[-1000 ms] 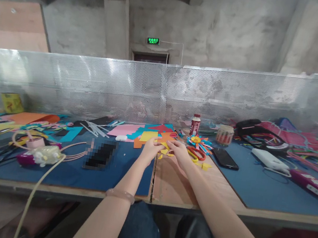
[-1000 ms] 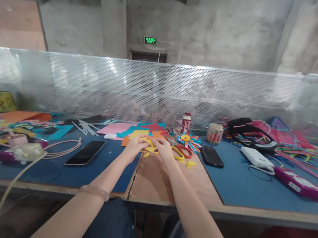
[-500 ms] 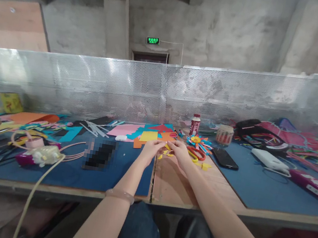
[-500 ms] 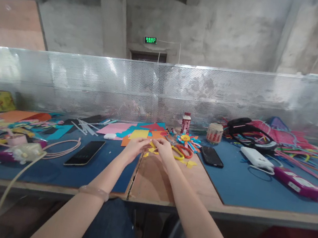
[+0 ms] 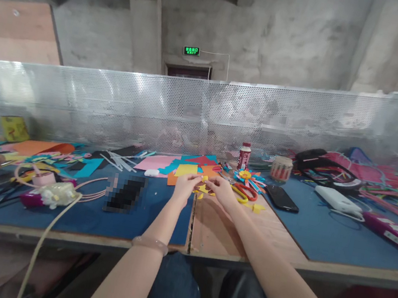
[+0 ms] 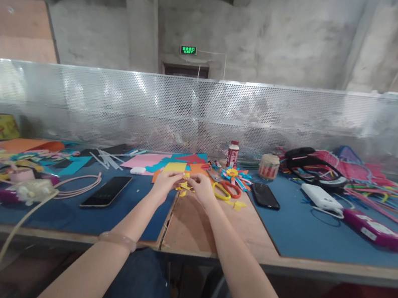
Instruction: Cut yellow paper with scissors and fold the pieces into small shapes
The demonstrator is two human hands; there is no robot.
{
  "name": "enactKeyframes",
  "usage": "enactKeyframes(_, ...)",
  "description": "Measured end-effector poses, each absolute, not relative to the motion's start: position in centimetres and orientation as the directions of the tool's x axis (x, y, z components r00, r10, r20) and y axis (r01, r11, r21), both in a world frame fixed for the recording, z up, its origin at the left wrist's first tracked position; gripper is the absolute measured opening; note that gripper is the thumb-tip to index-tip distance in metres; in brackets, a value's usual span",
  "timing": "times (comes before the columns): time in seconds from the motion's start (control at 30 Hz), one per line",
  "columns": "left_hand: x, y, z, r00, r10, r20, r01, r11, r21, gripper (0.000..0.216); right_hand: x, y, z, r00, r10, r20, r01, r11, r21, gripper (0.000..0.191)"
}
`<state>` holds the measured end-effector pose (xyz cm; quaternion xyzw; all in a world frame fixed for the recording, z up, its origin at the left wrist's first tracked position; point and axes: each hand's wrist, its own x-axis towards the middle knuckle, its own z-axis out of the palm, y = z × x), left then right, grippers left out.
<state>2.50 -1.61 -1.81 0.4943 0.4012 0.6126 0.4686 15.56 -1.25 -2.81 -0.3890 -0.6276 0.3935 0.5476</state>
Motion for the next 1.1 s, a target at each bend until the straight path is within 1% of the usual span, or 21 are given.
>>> enactKeyframes(0.13, 2.44, -1.64, -1.89, -0.060, 0.973, 0.225, -0.115, -0.230, 0.966, 0.025, 15.65, -1.03, -3.02, -0.084, 0.916, 0.392, 0.059, 0.398, -0.916, 0.026)
enactKeyframes(0.37, 2.28, -1.70, -2.02, -0.040, 0.952, 0.304, -0.013, -0.304, 0.952, 0.021, 15.74, -1.06, -2.98, -0.108, 0.915, 0.388, 0.050, 0.395, -0.917, 0.029)
enactKeyframes(0.5, 2.32, -1.72, -1.94, -0.040, 0.955, 0.295, -0.009, -0.296, 0.955, 0.020, 15.80, -0.92, -2.93, -0.087, 0.919, 0.385, 0.062, 0.391, -0.918, 0.028)
enactKeyframes(0.73, 2.67, -2.04, -1.89, 0.013, 0.966, 0.258, -0.002, -0.258, 0.966, 0.021, 16.32, -0.33, -3.27, -0.058, 0.904, 0.423, 0.164, 0.427, -0.889, 0.027)
enactKeyframes(0.9, 2.58, -1.89, -2.14, 0.027, 0.959, 0.281, 0.011, -0.281, 0.960, 0.023, 16.02, -0.65, -3.12, -0.061, 0.918, 0.392, 0.122, 0.396, -0.910, 0.026)
enactKeyframes(1.1, 2.52, -1.51, -2.72, 0.069, 0.963, 0.261, 0.070, -0.266, 0.962, 0.023, 16.21, -0.69, -3.04, -0.044, 0.877, 0.478, 0.246, 0.473, -0.846, 0.022)
